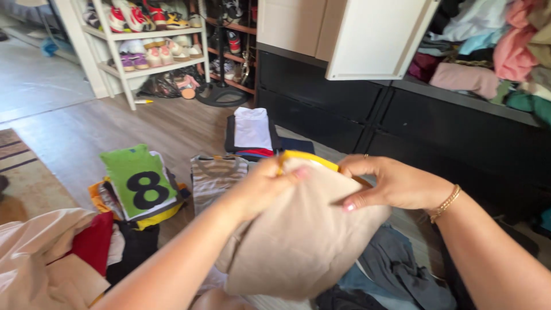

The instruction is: Sorting and organizing different types of apparel into structured piles on the floor.

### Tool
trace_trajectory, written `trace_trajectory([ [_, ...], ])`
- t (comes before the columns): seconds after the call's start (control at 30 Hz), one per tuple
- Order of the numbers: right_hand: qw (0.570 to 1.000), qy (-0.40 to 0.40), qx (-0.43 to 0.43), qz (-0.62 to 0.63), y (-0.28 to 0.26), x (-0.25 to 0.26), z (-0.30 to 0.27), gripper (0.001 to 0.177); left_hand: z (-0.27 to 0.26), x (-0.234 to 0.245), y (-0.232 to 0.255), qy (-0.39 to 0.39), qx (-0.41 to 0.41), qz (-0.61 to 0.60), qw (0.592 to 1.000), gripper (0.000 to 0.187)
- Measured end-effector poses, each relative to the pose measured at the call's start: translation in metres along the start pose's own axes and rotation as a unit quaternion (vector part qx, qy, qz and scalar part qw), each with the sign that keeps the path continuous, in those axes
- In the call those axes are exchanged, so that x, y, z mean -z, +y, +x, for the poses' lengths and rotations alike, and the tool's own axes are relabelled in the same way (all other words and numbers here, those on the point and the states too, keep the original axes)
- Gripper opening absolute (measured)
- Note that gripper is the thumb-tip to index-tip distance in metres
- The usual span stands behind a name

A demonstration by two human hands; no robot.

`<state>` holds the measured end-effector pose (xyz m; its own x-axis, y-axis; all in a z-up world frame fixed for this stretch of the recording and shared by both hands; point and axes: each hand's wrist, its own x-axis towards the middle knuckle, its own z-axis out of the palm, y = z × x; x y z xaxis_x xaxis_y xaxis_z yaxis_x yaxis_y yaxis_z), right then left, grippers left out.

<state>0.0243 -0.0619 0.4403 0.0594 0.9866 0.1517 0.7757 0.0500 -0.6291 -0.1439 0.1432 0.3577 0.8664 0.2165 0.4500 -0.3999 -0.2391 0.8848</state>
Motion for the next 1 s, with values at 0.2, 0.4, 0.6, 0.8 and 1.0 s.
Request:
trace_trajectory([
  [0.2,0.986,-0.055,-0.095,0.123,-0.017,-0.014,0.056,0.042,-0.021,0.079,0.025,0.119,-0.02,-0.079,0.99,0.027],
  [0.4,0.992,-0.037,-0.054,0.104,-0.03,-0.042,0.123,0.037,-0.051,0.149,0.041,0.175,0.114,0.244,0.947,0.024],
  [0.6,0.982,-0.144,-0.028,0.119,-0.004,-0.053,0.183,0.041,-0.068,0.208,0.025,0.03,0.114,0.25,0.961,0.025],
  [0.8,0.995,-0.065,-0.071,-0.025,0.06,-0.069,0.303,0.033,-0.001,0.266,-0.037,0.101,0.223,0.364,0.899,0.02],
  [1.0,0.965,0.171,0.029,-0.196,0.062,-0.072,0.363,0.026,0.051,0.314,-0.066,0.27,0.009,0.424,0.864,0.02],
])
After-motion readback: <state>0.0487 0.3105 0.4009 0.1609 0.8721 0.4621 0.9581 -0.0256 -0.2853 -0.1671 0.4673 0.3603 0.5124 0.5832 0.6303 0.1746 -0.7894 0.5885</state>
